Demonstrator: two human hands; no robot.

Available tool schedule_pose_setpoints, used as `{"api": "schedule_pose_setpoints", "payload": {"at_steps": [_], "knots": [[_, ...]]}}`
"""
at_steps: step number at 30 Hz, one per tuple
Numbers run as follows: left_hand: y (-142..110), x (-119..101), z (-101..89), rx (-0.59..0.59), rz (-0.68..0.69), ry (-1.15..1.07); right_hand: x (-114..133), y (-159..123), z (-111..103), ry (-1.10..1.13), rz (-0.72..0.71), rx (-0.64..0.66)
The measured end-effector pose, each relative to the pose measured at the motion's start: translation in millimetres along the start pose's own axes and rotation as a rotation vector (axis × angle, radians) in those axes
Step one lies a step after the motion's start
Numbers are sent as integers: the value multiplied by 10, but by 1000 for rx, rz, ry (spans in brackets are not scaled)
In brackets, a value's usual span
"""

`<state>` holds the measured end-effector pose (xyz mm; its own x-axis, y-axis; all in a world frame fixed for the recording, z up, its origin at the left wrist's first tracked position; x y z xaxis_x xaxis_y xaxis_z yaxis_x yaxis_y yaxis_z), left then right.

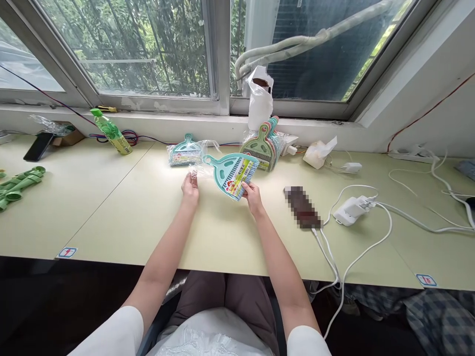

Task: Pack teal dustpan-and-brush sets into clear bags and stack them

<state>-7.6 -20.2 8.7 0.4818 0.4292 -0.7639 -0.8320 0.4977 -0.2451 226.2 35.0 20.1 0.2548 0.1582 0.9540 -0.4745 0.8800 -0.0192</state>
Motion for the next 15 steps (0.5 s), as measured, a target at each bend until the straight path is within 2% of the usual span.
{"api": "schedule_pose_setpoints", "payload": {"at_steps": [5, 9, 12, 15], "knots": [[17, 38, -52, 193, -99, -122, 54, 11, -82, 1, 17, 28], [59, -12, -100, 157, -83, -178, 108, 10, -121, -42, -12, -6], [67, -47, -84, 111, -123, -260, 117, 15, -133, -57, -44, -45], [13, -56, -15, 196, -163, -333, 94, 28, -135, -56, -39, -27]]}}
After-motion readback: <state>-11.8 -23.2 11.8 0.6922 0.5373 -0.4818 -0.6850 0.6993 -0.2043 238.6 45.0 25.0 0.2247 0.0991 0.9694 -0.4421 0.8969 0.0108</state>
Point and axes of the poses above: each hand's wrist, its own y-axis towards the middle knuckle, its own z-axis out of the palm, x = y × z, the point moved 1 cm from there along y, towards the middle knuckle, and after that the axes turned 1 degree about -y, right-handed, at the moved point
